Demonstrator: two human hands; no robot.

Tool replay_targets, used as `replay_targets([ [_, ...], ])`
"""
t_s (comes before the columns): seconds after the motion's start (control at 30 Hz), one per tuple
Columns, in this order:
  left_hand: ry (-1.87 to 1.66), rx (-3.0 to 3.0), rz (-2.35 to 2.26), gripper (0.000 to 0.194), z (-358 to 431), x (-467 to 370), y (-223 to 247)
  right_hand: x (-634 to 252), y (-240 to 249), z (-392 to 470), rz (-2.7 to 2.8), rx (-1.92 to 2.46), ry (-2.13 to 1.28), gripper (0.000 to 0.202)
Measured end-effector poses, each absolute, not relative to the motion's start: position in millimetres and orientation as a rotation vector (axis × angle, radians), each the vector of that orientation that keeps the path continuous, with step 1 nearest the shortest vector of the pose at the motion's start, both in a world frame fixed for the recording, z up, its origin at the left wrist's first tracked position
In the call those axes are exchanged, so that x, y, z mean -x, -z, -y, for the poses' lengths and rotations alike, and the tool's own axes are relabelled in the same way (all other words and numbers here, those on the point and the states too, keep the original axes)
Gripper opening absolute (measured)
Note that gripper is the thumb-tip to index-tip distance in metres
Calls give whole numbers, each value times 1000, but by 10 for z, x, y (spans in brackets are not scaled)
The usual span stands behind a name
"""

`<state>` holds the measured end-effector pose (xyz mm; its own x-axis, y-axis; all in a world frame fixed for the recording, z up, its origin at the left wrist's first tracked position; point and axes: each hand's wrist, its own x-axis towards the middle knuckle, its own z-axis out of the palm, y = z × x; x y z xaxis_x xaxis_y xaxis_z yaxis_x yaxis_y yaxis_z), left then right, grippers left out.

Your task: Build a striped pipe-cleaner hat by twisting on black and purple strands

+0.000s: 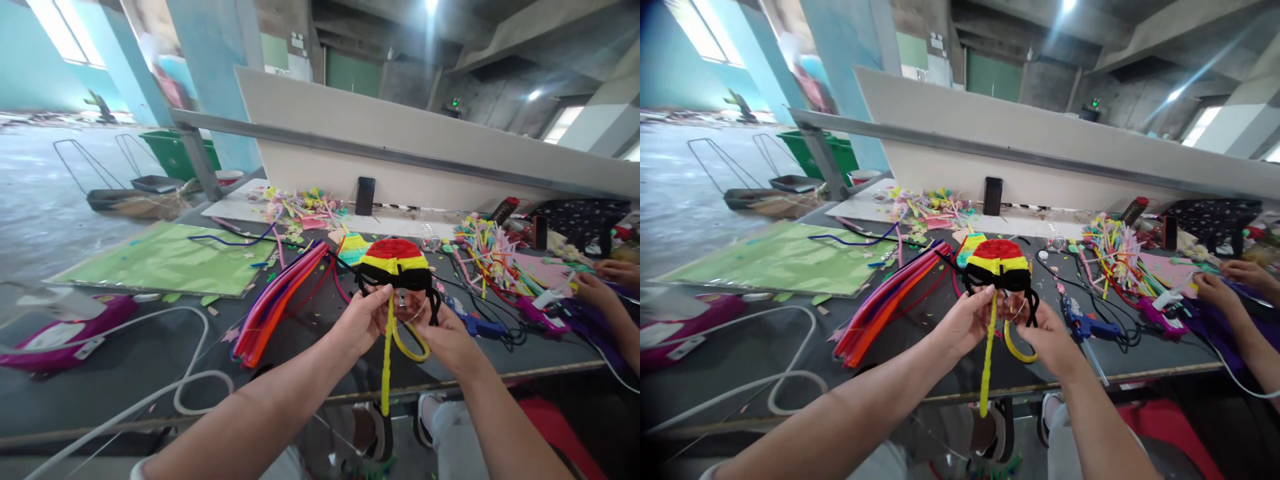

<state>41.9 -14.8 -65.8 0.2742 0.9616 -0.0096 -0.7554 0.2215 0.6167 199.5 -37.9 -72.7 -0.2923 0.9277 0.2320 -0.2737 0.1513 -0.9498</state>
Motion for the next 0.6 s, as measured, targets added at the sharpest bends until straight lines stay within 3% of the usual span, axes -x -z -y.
replay_targets([
  [0.27,-1176,-484,-319,21,182,-466,644,-1649,880,183,1055,772,-954,20],
  [0.6,-1195,-658,-327,21,137,-417,678,-1465,773,136,890,760,-1154,24],
])
